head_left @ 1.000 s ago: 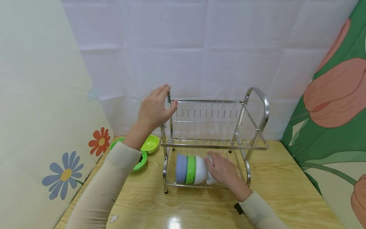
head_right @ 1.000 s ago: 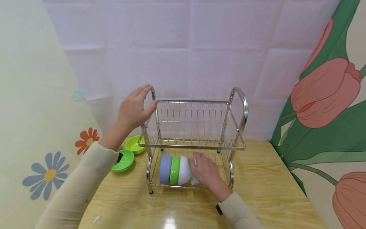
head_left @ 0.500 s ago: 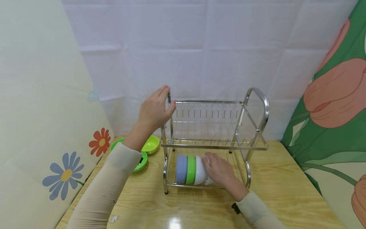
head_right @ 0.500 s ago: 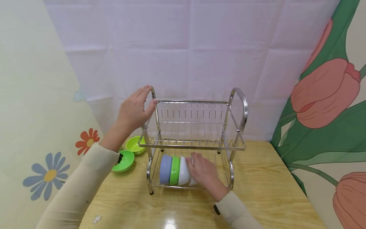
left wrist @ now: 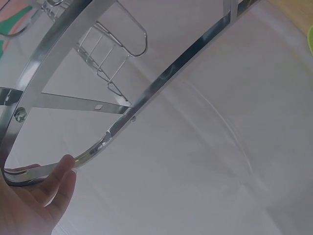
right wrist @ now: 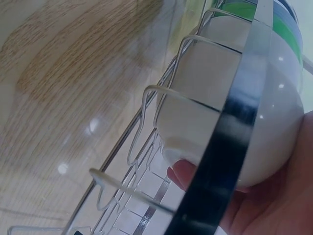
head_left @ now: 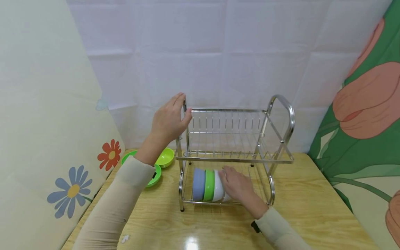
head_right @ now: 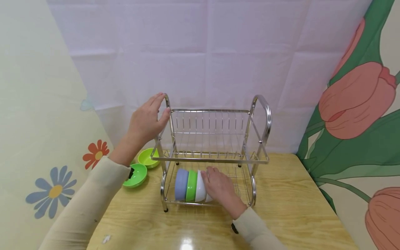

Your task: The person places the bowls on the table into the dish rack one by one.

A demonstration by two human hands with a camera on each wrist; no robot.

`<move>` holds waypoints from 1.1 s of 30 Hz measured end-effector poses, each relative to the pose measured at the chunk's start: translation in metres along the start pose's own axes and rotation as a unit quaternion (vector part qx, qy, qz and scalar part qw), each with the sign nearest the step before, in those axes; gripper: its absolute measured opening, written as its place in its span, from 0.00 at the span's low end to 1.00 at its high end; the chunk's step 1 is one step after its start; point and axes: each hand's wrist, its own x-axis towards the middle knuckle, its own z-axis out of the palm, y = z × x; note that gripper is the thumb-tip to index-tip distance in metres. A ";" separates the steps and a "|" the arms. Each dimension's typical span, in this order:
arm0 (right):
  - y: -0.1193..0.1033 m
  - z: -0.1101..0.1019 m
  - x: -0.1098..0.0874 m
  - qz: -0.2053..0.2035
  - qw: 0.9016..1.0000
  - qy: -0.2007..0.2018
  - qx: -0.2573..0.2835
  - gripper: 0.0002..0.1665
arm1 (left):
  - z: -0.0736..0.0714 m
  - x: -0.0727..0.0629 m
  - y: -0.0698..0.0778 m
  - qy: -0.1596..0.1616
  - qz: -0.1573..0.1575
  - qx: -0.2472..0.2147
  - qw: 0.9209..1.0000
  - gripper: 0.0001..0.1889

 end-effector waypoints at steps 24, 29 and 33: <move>-0.011 0.006 0.000 0.011 1.000 0.001 0.011 0.35 | 0.000 -0.005 -0.004 0.012 0.001 -0.003 1.000 0.30; -0.012 0.006 -0.001 0.021 1.000 0.002 0.014 0.35 | 0.001 -0.005 -0.004 0.017 0.004 -0.003 1.000 0.30; -0.011 0.006 -0.001 0.026 1.000 -0.001 0.013 0.38 | 0.002 -0.004 -0.004 0.019 0.006 -0.003 1.000 0.30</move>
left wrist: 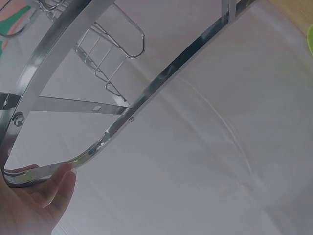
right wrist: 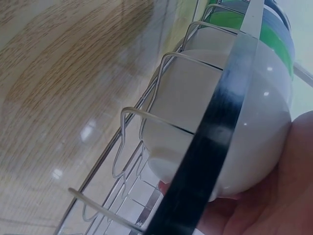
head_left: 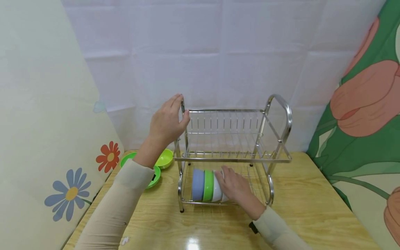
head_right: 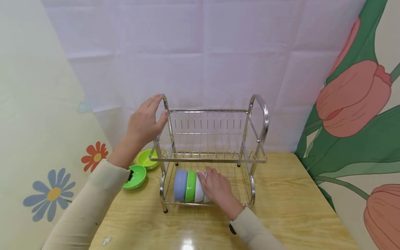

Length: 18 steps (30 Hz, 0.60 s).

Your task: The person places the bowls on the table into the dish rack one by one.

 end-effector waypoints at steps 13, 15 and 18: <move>-0.002 -0.004 -0.006 -0.008 1.000 0.004 -0.005 0.38 | -0.001 -0.003 0.001 0.009 0.005 0.000 1.000 0.30; -0.002 -0.007 -0.006 -0.006 1.000 0.005 -0.001 0.39 | -0.001 -0.003 0.001 0.010 0.006 -0.001 1.000 0.30; -0.002 -0.015 -0.006 -0.008 1.000 0.012 0.005 0.42 | -0.002 -0.003 0.001 0.010 0.005 -0.002 1.000 0.30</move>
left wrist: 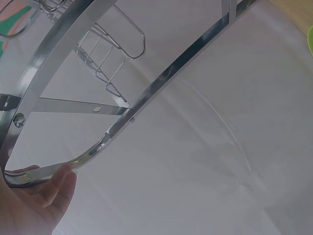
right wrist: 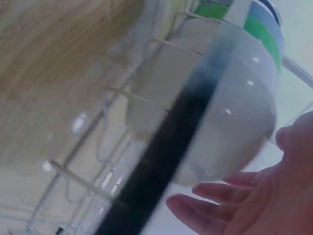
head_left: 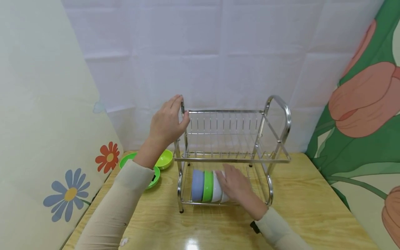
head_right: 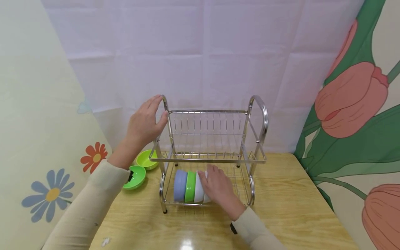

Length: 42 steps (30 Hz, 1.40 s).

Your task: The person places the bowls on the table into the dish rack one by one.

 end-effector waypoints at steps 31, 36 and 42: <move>-0.049 -0.135 -0.109 -0.275 0.959 0.067 0.011 0.37 | -0.001 -0.005 -0.004 0.003 -0.012 -0.028 1.000 0.31; -0.048 -0.161 -0.106 -0.286 0.950 0.121 0.010 0.40 | -0.003 -0.008 -0.002 -0.010 -0.019 -0.035 0.999 0.32; -0.041 -0.181 -0.094 -0.269 0.953 0.135 0.022 0.40 | -0.004 -0.010 0.003 -0.036 -0.029 -0.052 0.998 0.34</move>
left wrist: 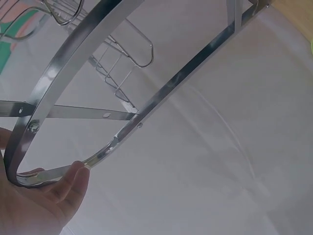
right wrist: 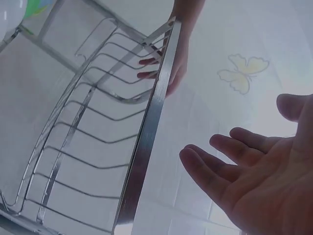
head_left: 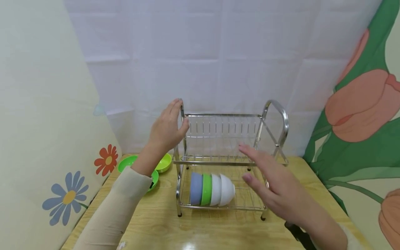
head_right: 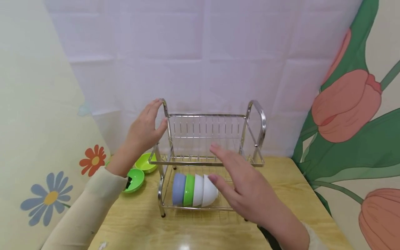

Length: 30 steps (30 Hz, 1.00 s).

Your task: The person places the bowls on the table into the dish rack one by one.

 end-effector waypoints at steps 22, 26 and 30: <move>0.106 -0.039 0.055 0.058 0.996 0.065 -0.034 0.33 | -0.017 -0.007 -0.002 -0.083 -0.009 -0.026 0.996 0.39; 0.120 -0.039 0.061 0.067 0.995 0.062 -0.042 0.33 | -0.025 -0.010 -0.007 -0.099 0.003 -0.037 0.994 0.38; 0.133 -0.036 0.064 0.077 0.994 0.061 -0.051 0.33 | -0.033 -0.014 -0.014 -0.120 -0.009 -0.031 0.992 0.38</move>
